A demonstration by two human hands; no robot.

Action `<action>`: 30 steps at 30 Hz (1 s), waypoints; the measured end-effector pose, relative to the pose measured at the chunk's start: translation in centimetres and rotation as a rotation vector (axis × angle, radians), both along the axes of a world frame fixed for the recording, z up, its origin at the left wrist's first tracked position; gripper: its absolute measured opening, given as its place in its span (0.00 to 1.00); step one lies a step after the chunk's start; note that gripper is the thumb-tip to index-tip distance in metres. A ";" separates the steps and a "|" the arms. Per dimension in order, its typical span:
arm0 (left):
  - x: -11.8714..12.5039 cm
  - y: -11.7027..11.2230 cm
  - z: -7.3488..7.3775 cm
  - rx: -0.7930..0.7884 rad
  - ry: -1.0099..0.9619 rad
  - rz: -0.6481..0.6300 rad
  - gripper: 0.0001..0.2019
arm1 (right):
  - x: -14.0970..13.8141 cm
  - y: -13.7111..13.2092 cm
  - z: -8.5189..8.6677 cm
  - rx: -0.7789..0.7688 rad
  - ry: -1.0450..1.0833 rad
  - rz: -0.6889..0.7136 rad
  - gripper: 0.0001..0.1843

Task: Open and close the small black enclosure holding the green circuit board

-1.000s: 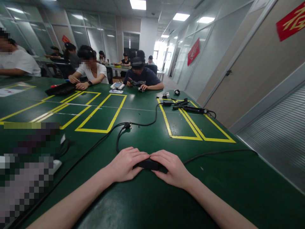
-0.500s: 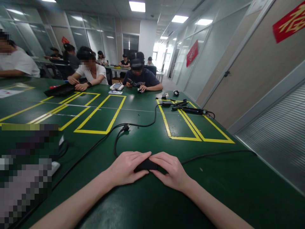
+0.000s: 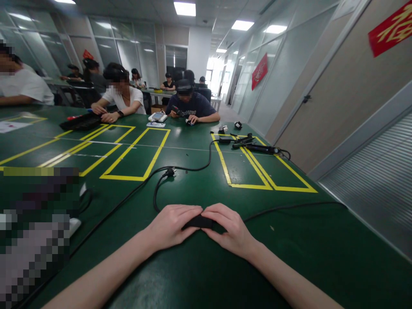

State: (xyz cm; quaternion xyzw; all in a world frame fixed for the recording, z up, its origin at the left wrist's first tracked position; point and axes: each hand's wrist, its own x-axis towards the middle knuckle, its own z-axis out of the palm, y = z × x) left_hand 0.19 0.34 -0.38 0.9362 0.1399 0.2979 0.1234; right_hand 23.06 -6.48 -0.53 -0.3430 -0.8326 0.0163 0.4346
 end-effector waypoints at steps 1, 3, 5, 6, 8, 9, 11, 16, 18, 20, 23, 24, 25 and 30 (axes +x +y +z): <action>0.0 0.0 0.0 0.005 -0.008 0.004 0.20 | 0.0 0.0 0.0 0.005 0.002 -0.002 0.20; 0.0 0.0 -0.1 0.010 -0.008 0.005 0.19 | 0.0 0.0 0.0 0.002 0.009 -0.010 0.20; 0.0 0.1 -0.2 0.003 0.011 0.001 0.17 | 0.0 0.0 0.0 -0.013 0.011 -0.015 0.20; 0.0 0.1 -0.2 -0.005 0.019 0.004 0.17 | 0.0 0.0 -0.1 -0.021 0.008 -0.012 0.20; 0.0 0.1 -0.2 -0.023 0.028 0.017 0.20 | 0.1 0.0 -0.1 -0.032 0.001 -0.003 0.20; 0.0 0.1 -0.1 -0.033 0.030 0.020 0.20 | 0.2 0.0 -0.2 -0.036 0.001 -0.004 0.20; 0.0 0.1 0.0 -0.060 0.044 0.008 0.19 | 0.3 0.0 -0.3 -0.040 0.004 -0.018 0.21; -0.2 0.1 0.2 -0.089 0.053 0.000 0.19 | 0.4 0.1 -0.4 -0.056 -0.008 -0.022 0.20; -0.3 0.2 0.1 -0.098 0.057 0.023 0.21 | 0.4 0.0 -0.4 -0.043 0.000 -0.012 0.18; -0.4 0.3 0.0 -0.115 0.073 0.015 0.20 | 0.4 0.0 -0.3 -0.033 0.009 -0.011 0.19; -0.4 0.3 -0.1 -0.120 0.074 -0.003 0.20 | 0.3 0.0 -0.3 -0.036 -0.001 -0.007 0.19; -0.4 0.3 -0.1 -0.118 0.066 0.000 0.21 | 0.3 0.0 -0.3 -0.034 -0.006 -0.004 0.19; -0.4 0.3 -0.1 -0.114 0.056 0.000 0.21 | 0.3 0.0 -0.2 -0.028 -0.010 0.000 0.18; -0.2 0.2 0.1 -0.101 0.029 -0.043 0.19 | 0.2 0.1 0.0 -0.032 -0.002 -0.013 0.18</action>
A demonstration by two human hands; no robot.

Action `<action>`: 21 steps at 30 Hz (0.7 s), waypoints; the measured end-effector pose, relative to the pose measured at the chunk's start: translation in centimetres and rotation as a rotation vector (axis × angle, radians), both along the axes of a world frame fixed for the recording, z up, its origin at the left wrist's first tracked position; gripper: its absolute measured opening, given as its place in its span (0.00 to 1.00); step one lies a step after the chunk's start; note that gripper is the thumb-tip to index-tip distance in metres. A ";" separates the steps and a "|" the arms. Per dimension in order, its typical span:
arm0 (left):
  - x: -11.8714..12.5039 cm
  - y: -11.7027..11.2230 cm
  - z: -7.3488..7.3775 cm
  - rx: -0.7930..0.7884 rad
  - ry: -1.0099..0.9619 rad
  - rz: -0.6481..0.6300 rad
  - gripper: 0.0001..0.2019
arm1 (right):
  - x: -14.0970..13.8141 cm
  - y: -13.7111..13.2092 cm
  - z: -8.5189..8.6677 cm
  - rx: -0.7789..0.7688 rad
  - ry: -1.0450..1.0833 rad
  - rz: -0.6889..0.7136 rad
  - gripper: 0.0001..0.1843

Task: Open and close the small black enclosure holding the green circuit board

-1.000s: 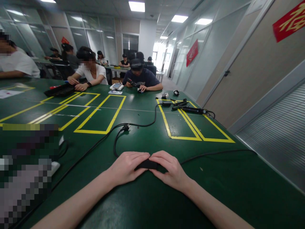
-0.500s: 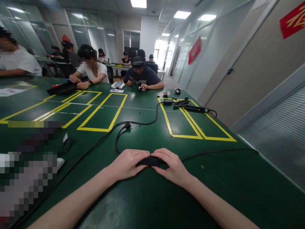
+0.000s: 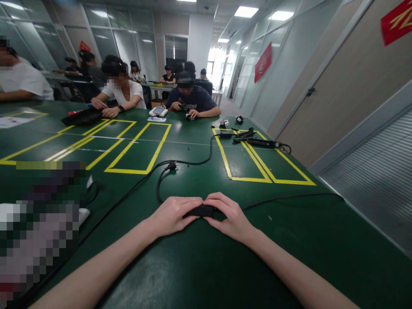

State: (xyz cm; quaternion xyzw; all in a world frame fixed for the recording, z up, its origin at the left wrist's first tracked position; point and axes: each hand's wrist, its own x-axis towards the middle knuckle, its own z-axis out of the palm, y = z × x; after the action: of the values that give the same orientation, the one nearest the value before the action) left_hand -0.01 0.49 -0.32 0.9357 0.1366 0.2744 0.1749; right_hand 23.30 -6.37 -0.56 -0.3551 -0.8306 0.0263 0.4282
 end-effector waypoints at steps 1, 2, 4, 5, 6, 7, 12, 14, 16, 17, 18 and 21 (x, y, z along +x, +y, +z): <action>0.0 0.0 0.0 0.002 -0.003 0.008 0.20 | 0.0 0.0 0.0 0.002 -0.002 0.000 0.17; -0.1 0.0 0.0 0.003 -0.007 0.026 0.21 | 0.0 0.0 0.0 0.006 -0.003 0.000 0.16; -0.2 0.2 -0.1 0.000 -0.009 0.067 0.23 | 0.1 0.0 -0.1 0.009 0.007 -0.004 0.15; -0.3 0.3 -0.2 0.000 -0.011 0.083 0.23 | 0.1 0.0 -0.1 0.002 0.018 -0.008 0.14; -0.4 0.4 -0.3 0.009 -0.017 0.089 0.21 | 0.2 0.1 -0.2 -0.010 0.028 -0.012 0.14; -0.4 0.5 -0.3 0.027 -0.028 0.082 0.19 | 0.3 0.1 -0.2 -0.030 0.032 -0.013 0.15; -0.3 0.8 0.0 0.289 -0.125 0.000 0.15 | 0.9 -0.1 -0.1 -0.235 -0.016 0.016 0.22; -0.2 0.7 0.4 0.406 -0.137 -0.013 0.15 | 1.0 -0.3 0.2 -0.350 0.002 0.010 0.26; -0.1 0.6 0.8 0.493 -0.135 -0.014 0.15 | 0.9 -0.6 0.6 -0.447 0.043 0.007 0.27; 0.0 0.5 0.9 0.525 -0.133 -0.013 0.16 | 0.9 -0.7 0.8 -0.488 0.070 0.008 0.26; 0.0 0.4 1.1 0.552 -0.131 -0.012 0.16 | 0.8 -0.8 1.0 -0.536 0.103 0.012 0.24; 0.0 0.3 1.3 0.594 -0.130 0.000 0.16 | 0.5 -1.1 1.4 -0.759 0.272 0.065 0.23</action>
State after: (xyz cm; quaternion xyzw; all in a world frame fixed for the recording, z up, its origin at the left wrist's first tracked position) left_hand -0.03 0.79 0.95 0.9263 0.0388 0.3616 -0.0983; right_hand 23.79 -7.45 0.84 -0.4547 -0.7086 0.3915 0.3714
